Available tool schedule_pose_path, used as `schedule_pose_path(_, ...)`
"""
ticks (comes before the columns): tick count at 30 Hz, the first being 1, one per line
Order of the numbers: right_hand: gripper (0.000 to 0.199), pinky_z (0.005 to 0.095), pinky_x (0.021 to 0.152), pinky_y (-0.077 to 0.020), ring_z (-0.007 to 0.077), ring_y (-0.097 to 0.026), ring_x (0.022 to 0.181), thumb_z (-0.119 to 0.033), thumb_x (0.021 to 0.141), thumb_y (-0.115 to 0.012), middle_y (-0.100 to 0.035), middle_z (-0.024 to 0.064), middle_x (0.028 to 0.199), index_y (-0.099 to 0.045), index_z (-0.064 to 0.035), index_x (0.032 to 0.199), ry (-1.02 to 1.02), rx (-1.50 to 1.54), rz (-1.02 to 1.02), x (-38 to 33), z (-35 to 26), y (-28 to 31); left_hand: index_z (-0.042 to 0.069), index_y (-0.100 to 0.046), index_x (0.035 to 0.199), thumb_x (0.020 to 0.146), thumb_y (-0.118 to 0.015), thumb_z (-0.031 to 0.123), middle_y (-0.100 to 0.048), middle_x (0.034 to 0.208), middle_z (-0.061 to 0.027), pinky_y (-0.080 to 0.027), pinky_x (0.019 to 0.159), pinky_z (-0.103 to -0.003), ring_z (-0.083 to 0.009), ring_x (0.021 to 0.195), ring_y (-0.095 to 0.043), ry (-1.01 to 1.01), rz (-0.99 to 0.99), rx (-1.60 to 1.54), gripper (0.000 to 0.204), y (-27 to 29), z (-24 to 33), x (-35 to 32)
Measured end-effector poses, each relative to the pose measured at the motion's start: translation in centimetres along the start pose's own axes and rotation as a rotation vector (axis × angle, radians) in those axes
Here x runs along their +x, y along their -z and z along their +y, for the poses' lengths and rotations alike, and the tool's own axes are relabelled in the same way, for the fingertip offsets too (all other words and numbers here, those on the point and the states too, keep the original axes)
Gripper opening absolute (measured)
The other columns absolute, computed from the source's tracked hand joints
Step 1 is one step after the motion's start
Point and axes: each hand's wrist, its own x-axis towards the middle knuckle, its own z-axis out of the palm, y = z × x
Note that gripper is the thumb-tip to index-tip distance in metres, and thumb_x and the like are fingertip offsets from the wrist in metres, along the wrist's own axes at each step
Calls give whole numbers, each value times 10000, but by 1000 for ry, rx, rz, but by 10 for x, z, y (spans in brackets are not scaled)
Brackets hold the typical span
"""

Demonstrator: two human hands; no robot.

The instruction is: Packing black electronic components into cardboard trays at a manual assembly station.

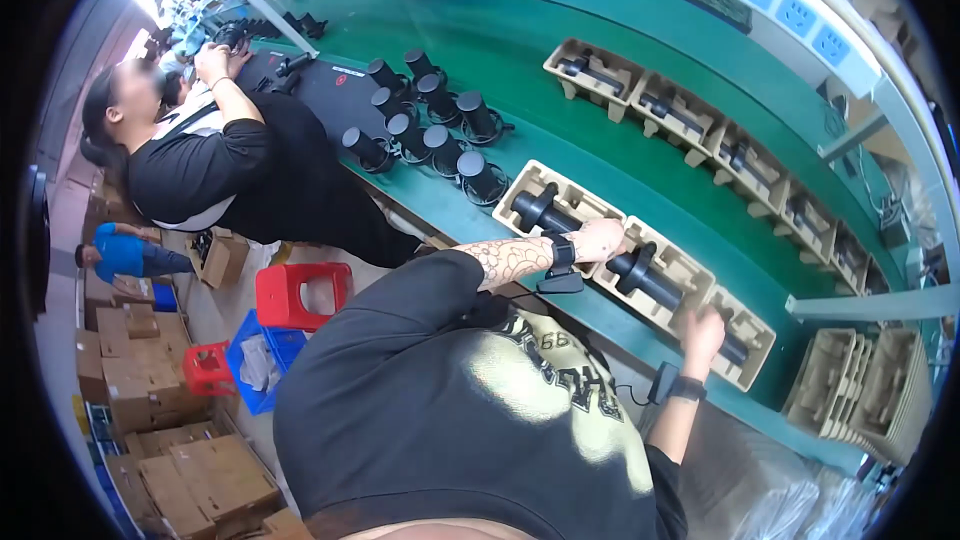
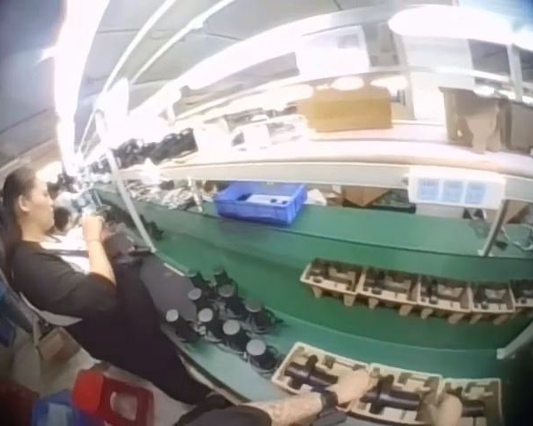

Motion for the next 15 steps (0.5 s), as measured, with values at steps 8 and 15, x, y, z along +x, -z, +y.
schedule_pose_path(8, 142, 263, 479, -361, 72, -409, 506, -92, 747, -661, -460, 4, 555, -625, 16, 832, -18, 314, -26, 43, -57, 119, -1, -605, 711, 765, -621, 199, -603, 714, -199, -505, 590, -432, -349, 647, -624, -178, 289, -155, 208, 176, 48, -35)
schedule_pose_path(15, 310, 235, 402, -354, 72, -474, 470, -161, 793, -685, -549, 12, 629, -583, 9, 1031, 291, 596, -24, 133, -245, 148, 6, -566, 737, 877, -574, 236, -532, 617, -114, -481, 526, -317, -213, 546, -574, -736, 434, 273, 269, 363, -99, -44)
